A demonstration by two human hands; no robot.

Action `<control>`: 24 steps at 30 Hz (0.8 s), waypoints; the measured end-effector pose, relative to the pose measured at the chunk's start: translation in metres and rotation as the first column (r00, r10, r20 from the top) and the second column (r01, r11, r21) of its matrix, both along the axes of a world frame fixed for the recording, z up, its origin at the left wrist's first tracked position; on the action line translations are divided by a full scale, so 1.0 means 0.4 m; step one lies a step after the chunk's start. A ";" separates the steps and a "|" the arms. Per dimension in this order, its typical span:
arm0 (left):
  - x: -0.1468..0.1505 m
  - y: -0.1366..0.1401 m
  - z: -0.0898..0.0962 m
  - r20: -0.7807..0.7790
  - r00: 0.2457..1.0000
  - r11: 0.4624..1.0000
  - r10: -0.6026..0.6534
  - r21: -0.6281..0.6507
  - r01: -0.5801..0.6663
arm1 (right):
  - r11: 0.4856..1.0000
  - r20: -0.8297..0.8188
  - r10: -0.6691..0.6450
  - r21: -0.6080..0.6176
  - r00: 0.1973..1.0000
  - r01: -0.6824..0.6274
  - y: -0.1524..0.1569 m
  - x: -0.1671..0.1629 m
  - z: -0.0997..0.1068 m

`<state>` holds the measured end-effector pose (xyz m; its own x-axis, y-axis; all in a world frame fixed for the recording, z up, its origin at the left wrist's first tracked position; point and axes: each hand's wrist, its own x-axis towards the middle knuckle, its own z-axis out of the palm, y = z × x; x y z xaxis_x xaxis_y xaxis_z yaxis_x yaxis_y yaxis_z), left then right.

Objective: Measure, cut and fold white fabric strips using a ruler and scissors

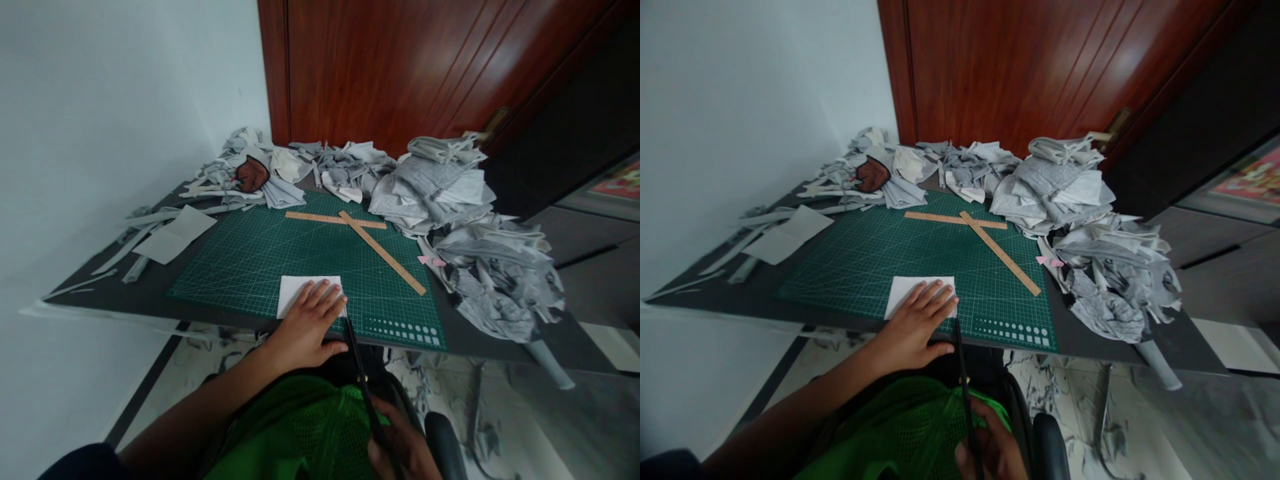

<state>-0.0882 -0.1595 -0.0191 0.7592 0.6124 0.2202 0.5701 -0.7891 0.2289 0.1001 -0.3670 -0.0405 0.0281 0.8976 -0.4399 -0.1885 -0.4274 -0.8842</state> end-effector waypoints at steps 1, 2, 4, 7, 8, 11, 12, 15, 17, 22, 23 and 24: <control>-0.001 0.000 0.001 0.003 1.000 1.000 -0.001 -0.001 0.001 | 1.000 -0.005 -0.008 0.009 1.000 0.008 0.005 0.000 0.009; -0.001 0.000 0.002 0.005 1.000 1.000 -0.002 0.000 0.002 | 1.000 -0.011 -0.024 0.012 1.000 0.024 0.010 -0.002 0.017; -0.002 -0.001 0.001 0.004 1.000 1.000 -0.003 0.006 0.003 | 0.998 -0.017 -0.063 0.014 0.998 0.063 0.015 -0.007 0.029; -0.001 -0.003 -0.003 -0.015 1.000 1.000 0.001 0.010 -0.001 | 0.995 -0.024 -0.103 0.007 0.994 0.103 0.016 -0.020 0.037; 0.000 -0.003 -0.004 -0.023 1.000 1.000 0.003 0.009 -0.003 | 0.994 -0.029 -0.113 -0.002 0.993 0.113 0.016 -0.024 0.039; 0.002 -0.003 -0.004 -0.038 0.999 1.000 0.004 0.006 -0.004 | 0.994 -0.029 -0.110 -0.022 0.994 0.109 0.018 -0.032 0.043; 0.002 -0.003 -0.003 -0.040 0.999 1.000 0.002 0.006 -0.002 | 0.995 -0.022 -0.100 -0.024 0.995 0.099 0.019 -0.032 0.045; 0.000 -0.002 -0.001 -0.046 0.999 1.000 -0.004 -0.001 0.004 | 0.998 0.013 -0.061 -0.025 0.998 0.061 0.022 -0.029 0.046; -0.003 0.000 0.001 -0.043 0.999 1.000 -0.009 -0.008 0.009 | 0.998 0.049 -0.056 -0.030 0.997 0.057 0.021 -0.028 0.042; -0.007 0.003 0.004 -0.032 0.999 1.000 -0.024 -0.020 0.023 | 0.994 0.051 -0.103 -0.030 0.993 0.104 0.006 -0.038 0.014; -0.008 0.004 0.005 -0.032 0.999 0.999 -0.026 -0.025 0.025 | 0.993 0.050 -0.115 -0.020 0.992 0.116 0.004 -0.039 0.008; -0.008 0.004 0.006 -0.031 0.999 0.999 -0.031 -0.031 0.030 | 0.992 0.056 -0.125 -0.011 0.991 0.126 0.002 -0.039 0.003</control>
